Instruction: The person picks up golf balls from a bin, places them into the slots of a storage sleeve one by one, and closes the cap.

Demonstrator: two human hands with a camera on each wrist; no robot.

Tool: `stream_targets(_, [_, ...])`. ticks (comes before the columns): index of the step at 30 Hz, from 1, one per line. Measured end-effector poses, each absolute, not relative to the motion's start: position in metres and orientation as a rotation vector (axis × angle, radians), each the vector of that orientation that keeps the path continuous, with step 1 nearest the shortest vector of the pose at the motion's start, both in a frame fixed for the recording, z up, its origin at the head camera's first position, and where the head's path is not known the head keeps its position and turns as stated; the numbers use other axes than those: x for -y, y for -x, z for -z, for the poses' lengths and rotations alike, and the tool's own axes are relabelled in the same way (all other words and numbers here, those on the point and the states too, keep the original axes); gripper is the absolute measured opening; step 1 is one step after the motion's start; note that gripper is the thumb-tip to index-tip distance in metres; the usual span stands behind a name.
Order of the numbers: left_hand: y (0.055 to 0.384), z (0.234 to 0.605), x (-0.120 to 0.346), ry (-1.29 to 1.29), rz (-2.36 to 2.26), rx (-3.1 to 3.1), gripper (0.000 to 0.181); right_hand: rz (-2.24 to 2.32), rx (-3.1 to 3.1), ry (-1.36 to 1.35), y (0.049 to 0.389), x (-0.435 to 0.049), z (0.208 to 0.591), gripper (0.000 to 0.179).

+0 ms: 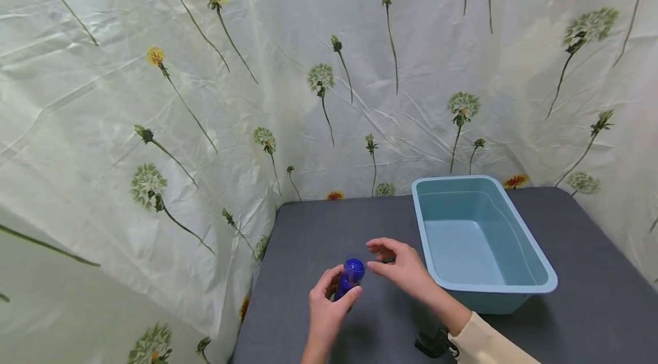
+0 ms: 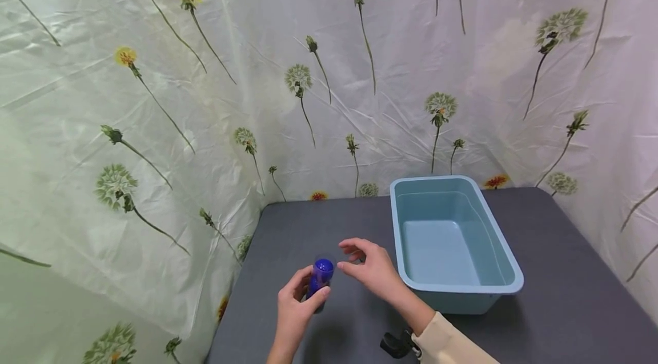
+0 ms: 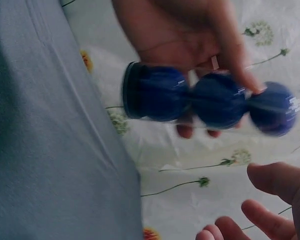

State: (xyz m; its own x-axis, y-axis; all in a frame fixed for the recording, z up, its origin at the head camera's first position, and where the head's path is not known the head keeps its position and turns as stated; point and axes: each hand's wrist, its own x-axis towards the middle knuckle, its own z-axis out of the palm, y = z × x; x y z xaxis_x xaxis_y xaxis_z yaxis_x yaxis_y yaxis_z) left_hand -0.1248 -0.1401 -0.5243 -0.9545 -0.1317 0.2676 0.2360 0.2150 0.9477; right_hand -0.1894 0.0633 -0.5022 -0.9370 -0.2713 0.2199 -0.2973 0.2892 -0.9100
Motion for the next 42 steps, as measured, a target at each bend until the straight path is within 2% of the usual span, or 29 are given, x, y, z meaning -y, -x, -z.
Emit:
stream_targets(11, [0.122,0.526,0.146,0.046,1.806,2.231,0.039,-1.552,2.514,-0.170,0.216,-0.046,0.561,0.040])
stream_targets(20, [0.122,0.525,0.147,0.023,1.842,2.250,0.041,-1.470,2.440,0.089,0.248,-0.042,0.608,0.058])
stream_targets(32, [0.121,0.527,0.151,0.011,1.855,2.240,0.040,-1.219,2.618,0.128,0.267,-0.051,0.642,0.062])
stream_targets(42, [0.123,0.529,0.153,0.003,1.847,2.264,0.041,-1.117,2.652,0.120,0.270,-0.047,0.647,0.048])
